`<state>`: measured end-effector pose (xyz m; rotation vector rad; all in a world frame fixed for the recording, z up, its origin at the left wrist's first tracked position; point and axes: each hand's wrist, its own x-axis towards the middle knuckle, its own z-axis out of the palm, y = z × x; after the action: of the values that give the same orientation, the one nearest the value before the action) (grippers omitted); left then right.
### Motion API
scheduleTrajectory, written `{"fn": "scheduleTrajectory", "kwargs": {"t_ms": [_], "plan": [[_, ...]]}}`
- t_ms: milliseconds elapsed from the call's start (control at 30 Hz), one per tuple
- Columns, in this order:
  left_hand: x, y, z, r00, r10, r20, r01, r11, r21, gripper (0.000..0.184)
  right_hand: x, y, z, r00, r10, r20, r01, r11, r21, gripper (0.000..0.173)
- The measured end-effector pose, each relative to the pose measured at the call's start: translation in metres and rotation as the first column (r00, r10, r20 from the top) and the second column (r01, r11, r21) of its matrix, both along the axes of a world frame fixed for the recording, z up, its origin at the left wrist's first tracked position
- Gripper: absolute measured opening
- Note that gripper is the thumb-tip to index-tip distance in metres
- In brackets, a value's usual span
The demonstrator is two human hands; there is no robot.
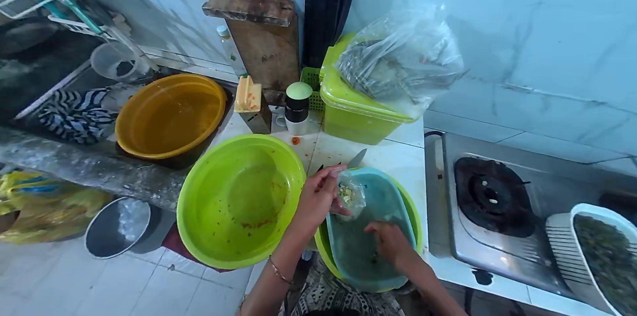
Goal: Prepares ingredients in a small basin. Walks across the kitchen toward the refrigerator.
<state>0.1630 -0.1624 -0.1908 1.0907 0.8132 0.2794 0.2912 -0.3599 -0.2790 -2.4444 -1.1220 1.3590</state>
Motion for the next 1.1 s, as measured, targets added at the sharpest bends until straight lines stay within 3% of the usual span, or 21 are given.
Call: {"fn": "scheduleTrajectory", "kwargs": {"t_ms": [67,133,233,367,433,533,567,700,767,833,900,933,1000,1100], "plan": [[0.001,-0.001,0.000,1.000,0.006,-0.001,-0.006,1.000,-0.005,0.033,-0.006,0.003,0.001,0.995,0.031,0.097,-0.006,0.970,-0.241,0.034],[0.002,0.000,0.001,1.000,0.003,-0.002,-0.003,1.000,-0.002,0.033,-0.019,0.002,-0.004,0.997,0.071,0.003,-0.067,0.956,-0.285,0.029],[0.003,0.000,0.001,1.000,-0.003,-0.003,0.003,1.000,-0.001,0.033,-0.021,-0.003,-0.012,0.988,0.093,-0.122,-0.099,0.994,-0.043,0.029],[0.000,-0.002,-0.001,0.999,0.001,0.040,-0.001,1.000,0.010,0.033,0.000,0.002,-0.020,0.967,-0.206,0.149,0.146,0.931,0.335,0.040],[0.002,-0.004,0.001,0.997,-0.002,0.072,0.000,0.999,0.036,0.032,0.004,0.003,-0.031,0.980,-0.188,0.063,0.160,0.937,0.311,0.040],[0.007,-0.009,0.008,0.990,-0.021,0.140,0.009,0.996,0.085,0.032,0.004,-0.001,-0.049,0.960,0.049,-0.274,0.013,0.976,0.217,0.035],[0.008,-0.010,0.012,0.985,-0.025,0.170,0.008,0.995,0.096,0.033,0.006,0.001,-0.049,0.955,0.048,-0.291,0.012,0.979,0.202,0.035],[0.008,-0.008,0.035,0.965,-0.040,0.258,0.008,0.992,0.125,0.034,0.015,0.025,-0.028,0.937,-0.327,-0.118,0.348,0.878,0.328,0.030],[0.009,-0.008,0.043,0.960,-0.053,0.274,0.016,0.991,0.133,0.034,0.006,0.029,-0.030,0.962,-0.209,-0.176,0.259,0.902,0.345,0.030],[0.013,-0.007,0.046,0.955,-0.070,0.287,0.031,0.990,0.139,0.034,0.000,0.022,-0.042,0.959,0.122,-0.255,-0.054,0.965,0.257,0.032],[0.015,-0.007,0.046,0.954,-0.075,0.291,0.036,0.990,0.139,0.034,0.002,0.017,-0.043,0.891,0.329,-0.313,-0.303,0.944,0.129,0.031],[0.015,-0.007,0.044,0.954,-0.077,0.288,0.038,0.990,0.138,0.034,0.008,0.012,-0.038,0.886,0.341,-0.315,-0.320,0.940,0.118,0.031],[0.015,-0.007,0.036,0.961,-0.076,0.267,0.040,0.990,0.138,0.034,0.020,0.000,-0.021,0.908,0.233,-0.349,-0.185,0.969,0.166,0.032],[0.017,-0.007,0.017,0.976,-0.069,0.209,0.046,0.993,0.111,0.033,0.012,-0.011,-0.008,0.806,0.116,-0.581,-0.064,0.992,0.110,0.036]]}}
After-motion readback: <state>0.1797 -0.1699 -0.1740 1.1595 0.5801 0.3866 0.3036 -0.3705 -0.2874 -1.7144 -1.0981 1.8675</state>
